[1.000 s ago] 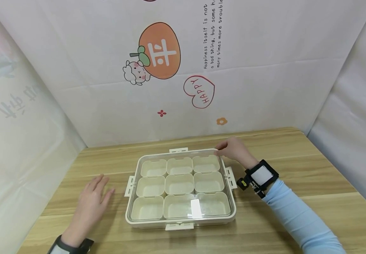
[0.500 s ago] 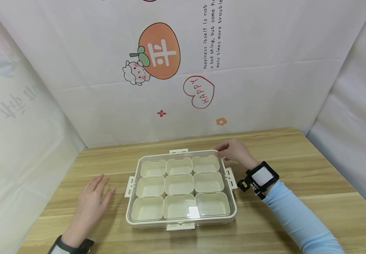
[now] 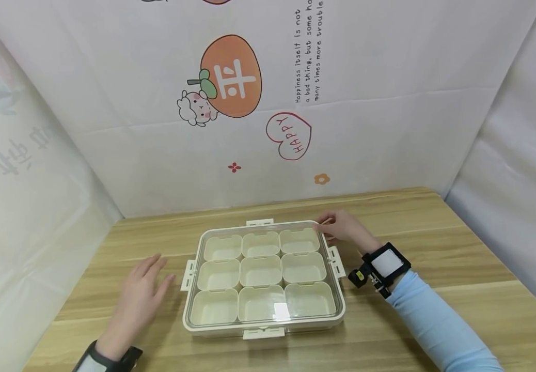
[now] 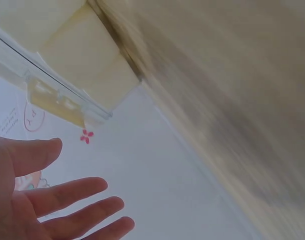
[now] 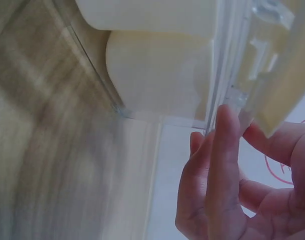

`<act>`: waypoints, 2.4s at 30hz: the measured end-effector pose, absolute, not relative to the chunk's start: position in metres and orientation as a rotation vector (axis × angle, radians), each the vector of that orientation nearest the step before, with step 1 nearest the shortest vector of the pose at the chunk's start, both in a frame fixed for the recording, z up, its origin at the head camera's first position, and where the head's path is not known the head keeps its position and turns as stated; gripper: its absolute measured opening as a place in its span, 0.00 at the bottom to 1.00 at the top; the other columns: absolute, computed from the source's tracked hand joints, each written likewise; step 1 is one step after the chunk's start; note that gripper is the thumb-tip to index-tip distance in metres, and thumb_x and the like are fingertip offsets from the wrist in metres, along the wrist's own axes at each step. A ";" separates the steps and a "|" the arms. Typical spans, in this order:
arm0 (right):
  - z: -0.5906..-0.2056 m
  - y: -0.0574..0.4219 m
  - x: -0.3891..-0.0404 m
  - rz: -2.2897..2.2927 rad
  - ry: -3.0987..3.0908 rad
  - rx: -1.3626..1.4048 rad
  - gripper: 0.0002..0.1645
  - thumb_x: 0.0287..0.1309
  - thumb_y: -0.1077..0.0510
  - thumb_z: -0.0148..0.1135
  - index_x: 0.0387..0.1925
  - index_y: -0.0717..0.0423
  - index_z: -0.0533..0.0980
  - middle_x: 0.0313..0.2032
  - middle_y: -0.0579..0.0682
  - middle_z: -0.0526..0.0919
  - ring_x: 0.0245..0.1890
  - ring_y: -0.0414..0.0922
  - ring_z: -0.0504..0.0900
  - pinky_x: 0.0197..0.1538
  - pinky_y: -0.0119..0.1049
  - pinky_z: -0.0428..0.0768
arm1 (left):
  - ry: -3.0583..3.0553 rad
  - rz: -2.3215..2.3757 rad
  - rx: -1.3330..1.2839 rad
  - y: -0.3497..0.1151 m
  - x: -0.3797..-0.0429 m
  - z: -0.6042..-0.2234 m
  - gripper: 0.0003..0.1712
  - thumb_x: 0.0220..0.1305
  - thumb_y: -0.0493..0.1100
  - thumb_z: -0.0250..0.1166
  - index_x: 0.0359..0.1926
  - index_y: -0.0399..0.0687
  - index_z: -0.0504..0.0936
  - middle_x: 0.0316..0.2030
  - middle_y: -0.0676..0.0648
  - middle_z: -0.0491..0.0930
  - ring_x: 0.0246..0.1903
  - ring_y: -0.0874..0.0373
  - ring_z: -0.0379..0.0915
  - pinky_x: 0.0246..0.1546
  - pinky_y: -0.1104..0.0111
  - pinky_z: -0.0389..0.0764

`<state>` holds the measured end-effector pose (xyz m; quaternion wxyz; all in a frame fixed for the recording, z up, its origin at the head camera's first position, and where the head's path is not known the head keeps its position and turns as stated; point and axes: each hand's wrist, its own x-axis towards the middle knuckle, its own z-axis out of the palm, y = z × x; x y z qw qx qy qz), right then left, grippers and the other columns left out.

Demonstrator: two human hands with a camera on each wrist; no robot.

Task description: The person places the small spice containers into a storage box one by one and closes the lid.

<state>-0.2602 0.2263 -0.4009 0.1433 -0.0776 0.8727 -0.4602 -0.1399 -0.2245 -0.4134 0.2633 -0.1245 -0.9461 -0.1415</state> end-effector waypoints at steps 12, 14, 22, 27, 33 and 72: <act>-0.399 0.220 -0.239 -1.228 2.743 -0.202 0.26 0.61 0.48 0.60 0.51 0.65 0.74 0.43 0.64 0.81 0.28 0.44 0.82 0.30 0.37 0.82 | -2.637 -0.516 -0.333 -0.197 -0.149 -0.406 0.28 0.60 0.47 0.65 0.55 0.32 0.76 0.55 0.30 0.73 0.55 0.36 0.68 0.55 0.47 0.71; -0.398 0.222 -0.229 -1.155 2.752 -0.240 0.29 0.58 0.48 0.62 0.52 0.66 0.74 0.42 0.64 0.82 0.30 0.44 0.82 0.30 0.37 0.81 | -2.646 -0.533 -0.345 -0.194 -0.149 -0.407 0.29 0.59 0.49 0.66 0.55 0.33 0.76 0.56 0.29 0.72 0.55 0.35 0.67 0.55 0.46 0.71; -0.395 0.227 -0.197 -1.173 2.576 -0.276 0.36 0.56 0.46 0.64 0.57 0.67 0.69 0.32 0.54 0.74 0.22 0.44 0.75 0.25 0.40 0.79 | -2.619 -0.475 -0.408 -0.188 -0.150 -0.410 0.30 0.56 0.51 0.68 0.54 0.36 0.77 0.57 0.30 0.72 0.53 0.36 0.68 0.52 0.47 0.73; -0.399 0.230 -0.193 -1.233 2.555 -0.220 0.38 0.57 0.44 0.63 0.59 0.67 0.67 0.32 0.54 0.75 0.22 0.42 0.75 0.26 0.39 0.80 | -2.637 -0.414 -0.434 -0.185 -0.151 -0.410 0.29 0.57 0.52 0.67 0.54 0.37 0.77 0.55 0.30 0.74 0.51 0.37 0.70 0.51 0.50 0.74; -0.400 0.229 -0.187 -1.236 2.585 -0.212 0.36 0.57 0.45 0.63 0.59 0.66 0.68 0.33 0.55 0.76 0.21 0.43 0.74 0.26 0.42 0.81 | -2.638 -0.469 -0.438 -0.183 -0.153 -0.412 0.28 0.57 0.49 0.68 0.54 0.36 0.77 0.51 0.31 0.76 0.49 0.39 0.71 0.49 0.51 0.76; -0.377 0.197 -0.144 -0.424 3.373 -0.396 0.14 0.46 0.53 0.71 0.18 0.55 0.76 0.18 0.47 0.73 0.18 0.42 0.70 0.21 0.37 0.69 | -2.463 -0.484 -0.455 -0.170 -0.151 -0.416 0.15 0.52 0.37 0.71 0.37 0.28 0.83 0.37 0.32 0.81 0.39 0.41 0.77 0.36 0.59 0.82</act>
